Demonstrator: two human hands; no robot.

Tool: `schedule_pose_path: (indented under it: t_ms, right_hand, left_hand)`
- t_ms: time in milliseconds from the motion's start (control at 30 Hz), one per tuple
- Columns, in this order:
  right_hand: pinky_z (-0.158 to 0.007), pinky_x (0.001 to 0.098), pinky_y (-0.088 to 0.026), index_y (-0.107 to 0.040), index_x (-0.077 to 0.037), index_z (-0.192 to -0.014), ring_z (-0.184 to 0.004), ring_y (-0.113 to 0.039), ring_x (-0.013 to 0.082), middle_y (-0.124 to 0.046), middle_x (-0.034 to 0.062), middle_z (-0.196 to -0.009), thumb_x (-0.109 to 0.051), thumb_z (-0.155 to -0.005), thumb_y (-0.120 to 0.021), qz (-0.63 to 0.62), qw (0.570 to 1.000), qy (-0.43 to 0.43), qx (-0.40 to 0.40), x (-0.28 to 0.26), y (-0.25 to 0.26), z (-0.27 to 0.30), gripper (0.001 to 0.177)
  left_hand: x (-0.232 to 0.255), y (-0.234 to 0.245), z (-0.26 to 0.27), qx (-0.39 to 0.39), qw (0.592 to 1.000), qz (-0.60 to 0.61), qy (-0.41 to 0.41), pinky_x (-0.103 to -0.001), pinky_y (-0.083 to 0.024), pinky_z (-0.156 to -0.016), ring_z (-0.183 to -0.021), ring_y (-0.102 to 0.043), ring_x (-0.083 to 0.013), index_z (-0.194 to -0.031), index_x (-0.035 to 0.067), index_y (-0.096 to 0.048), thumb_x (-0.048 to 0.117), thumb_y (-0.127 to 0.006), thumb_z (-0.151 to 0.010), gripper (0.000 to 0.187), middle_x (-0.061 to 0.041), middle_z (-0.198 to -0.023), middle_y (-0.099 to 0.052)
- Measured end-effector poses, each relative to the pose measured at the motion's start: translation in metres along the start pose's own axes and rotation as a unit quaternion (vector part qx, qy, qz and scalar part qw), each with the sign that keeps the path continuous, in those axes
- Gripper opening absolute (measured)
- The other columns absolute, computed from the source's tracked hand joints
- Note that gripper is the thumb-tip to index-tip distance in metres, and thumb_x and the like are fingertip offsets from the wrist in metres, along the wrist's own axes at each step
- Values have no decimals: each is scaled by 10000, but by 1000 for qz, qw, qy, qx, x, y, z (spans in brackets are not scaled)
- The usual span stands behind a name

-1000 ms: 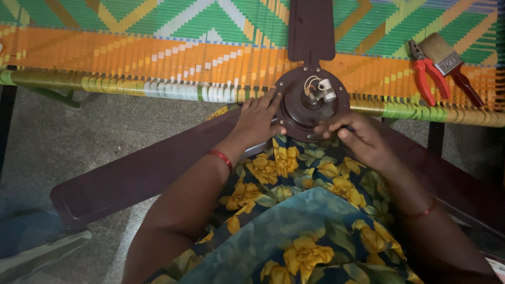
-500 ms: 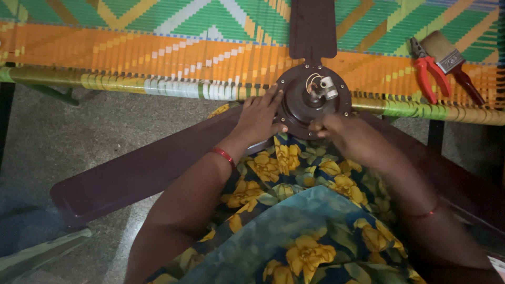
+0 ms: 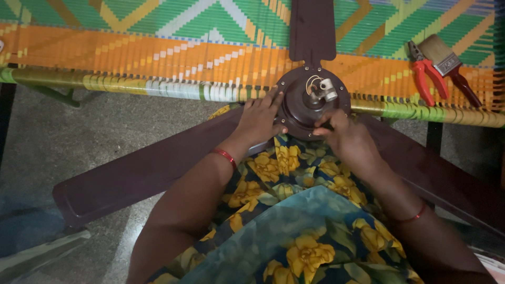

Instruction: The person uses a screwdriver to tighten screws on the central hub of a ceiling fan that is resting on a woven cot. They rotate the fan slightly to access different screws and continue tightening them throughout the clip.

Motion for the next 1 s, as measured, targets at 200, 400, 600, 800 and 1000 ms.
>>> schedule_pose_path:
  t_ms: [200, 400, 600, 800, 1000]
  right_hand:
    - [-560, 426, -523, -560, -9, -1072, -686, -711, 327, -727, 166, -932, -183, -881, -803, 17, 996, -78, 30, 4, -9, 4, 355]
    - [-598, 444, -525, -569, -15, -1095, -736, -691, 378, -684, 198, -858, -213, -902, -832, 39, 990, -76, 116, 9, -20, 13, 382]
    - [-628, 389, -575, -490, 0, -1151, -773, -740, 295, -691, 211, -902, -217, -1010, -733, -93, 978, -153, 109, 42, -22, 12, 355]
    - [-793, 358, -645, -344, -38, -1267, -917, -737, 266, -674, 210, -1146, -126, -1121, -566, -408, 883, -150, 178, 90, 16, 15, 281]
    - [-818, 395, -661, -339, -87, -1300, -958, -730, 271, -630, 175, -1155, -34, -1074, -629, -434, 847, -139, 276, 141, 50, 20, 372]
  left_hand:
    - [1, 0, -1, 6, 1000, -14, -7, -515, -233, -1189, -1454, -367, -322, -1580, 56, -291, 556, -778, -807, 1042, -146, -1666, -205]
    - [-1, -3, 1, 8, 1000, -10, 1, -532, -236, -1190, -1445, -387, -328, -1582, 67, -301, 558, -770, -806, 1031, -135, -1678, -205]
    - [-5, -7, 0, 41, 999, -13, -22, -557, -255, -1172, -1437, -390, -357, -1585, 57, -298, 560, -763, -814, 1031, -148, -1672, -211]
    - [-3, -8, 3, 48, 999, -7, -14, -574, -257, -1179, -1460, -372, -354, -1575, 58, -306, 557, -768, -811, 1023, -138, -1679, -225]
    - [-1, 0, 3, 29, 999, 10, -9, -572, -257, -1172, -1482, -346, -311, -1593, 77, -283, 519, -779, -796, 1038, -113, -1680, -230]
Point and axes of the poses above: each hand's wrist, its own z-axis away from the middle knuckle, its own y-axis out of the back of the hand, x = y × z, the point moved 2 cm from there along -z, towards the middle knuckle
